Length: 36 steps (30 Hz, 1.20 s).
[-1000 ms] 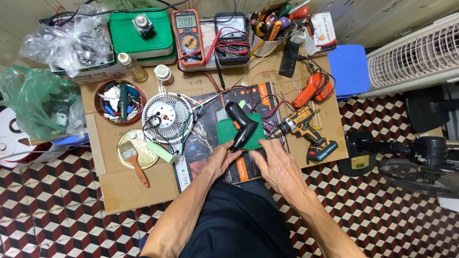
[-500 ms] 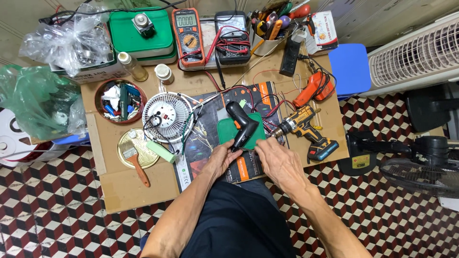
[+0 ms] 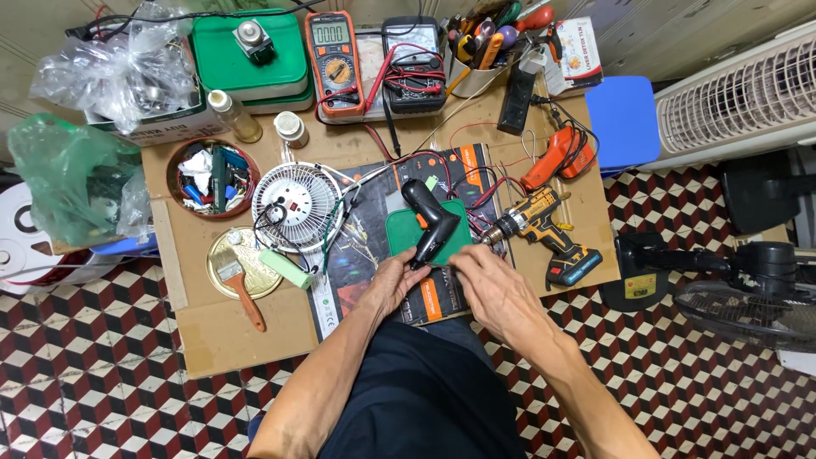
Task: The recorder is disassembling and inspecting the internal components, including the motor and circuit board, of a handheld electronic device on a workbench.
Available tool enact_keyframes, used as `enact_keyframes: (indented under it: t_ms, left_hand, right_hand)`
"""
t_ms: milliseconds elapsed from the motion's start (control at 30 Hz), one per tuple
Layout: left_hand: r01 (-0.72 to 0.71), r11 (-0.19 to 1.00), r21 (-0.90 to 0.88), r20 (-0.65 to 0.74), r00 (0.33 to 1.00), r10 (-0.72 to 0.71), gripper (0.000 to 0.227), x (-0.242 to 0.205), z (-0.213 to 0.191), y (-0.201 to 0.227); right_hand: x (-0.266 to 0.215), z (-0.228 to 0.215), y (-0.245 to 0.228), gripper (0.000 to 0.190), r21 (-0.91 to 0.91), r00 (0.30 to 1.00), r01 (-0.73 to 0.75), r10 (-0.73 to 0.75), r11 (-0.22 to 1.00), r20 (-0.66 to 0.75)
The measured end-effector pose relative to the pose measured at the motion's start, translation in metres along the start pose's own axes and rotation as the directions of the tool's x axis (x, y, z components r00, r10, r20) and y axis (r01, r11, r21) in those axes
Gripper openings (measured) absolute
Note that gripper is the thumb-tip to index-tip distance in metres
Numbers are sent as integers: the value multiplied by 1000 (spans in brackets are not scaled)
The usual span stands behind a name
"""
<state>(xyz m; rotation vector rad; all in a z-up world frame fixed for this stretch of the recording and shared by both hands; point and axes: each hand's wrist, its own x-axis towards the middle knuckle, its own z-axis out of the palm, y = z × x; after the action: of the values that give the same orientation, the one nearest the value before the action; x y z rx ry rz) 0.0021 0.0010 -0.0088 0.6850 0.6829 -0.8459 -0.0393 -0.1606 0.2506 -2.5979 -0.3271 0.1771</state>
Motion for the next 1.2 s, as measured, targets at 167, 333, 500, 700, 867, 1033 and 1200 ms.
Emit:
enact_keyframes:
  t_ms: [167,333,500,700,867,1033,1200]
  left_hand:
    - [-1,1000,-2,4,1000,1,31,-5,5,2]
    - [-5,1000,2,0,1000,5,32,-2,3,0]
    - [-14,1000,7,15,1000,14,31,-3,2,1]
    - [-15,1000,7,10,1000,15,31,-10,8,4]
    - [-15,1000,-9,3,1000,15,30,-4,4,1]
    - [-15,1000,-5,17,1000,15,30,-6,5,2]
    - [-9,1000,2,13,1000,9,31,-5,5,2]
  right_hand:
    - [3,-8,-9,35,-49,996,52,-56,997,-68]
    - [3,4,-8,23,-227,868,-400,447,888,218]
    - [-1,-4,-12,36,-65,982,133,-140,989,-127]
    - [9,-6,-16,24,-151,835,-504,525,850,168]
    - [-4,-2,-5,31,-69,997,64,-67,996,-47]
    - [8,-7,-14,38,-22,986,-161,159,987,-58]
    - [-3,6,-1,25,-75,994,-108,110,991,18]
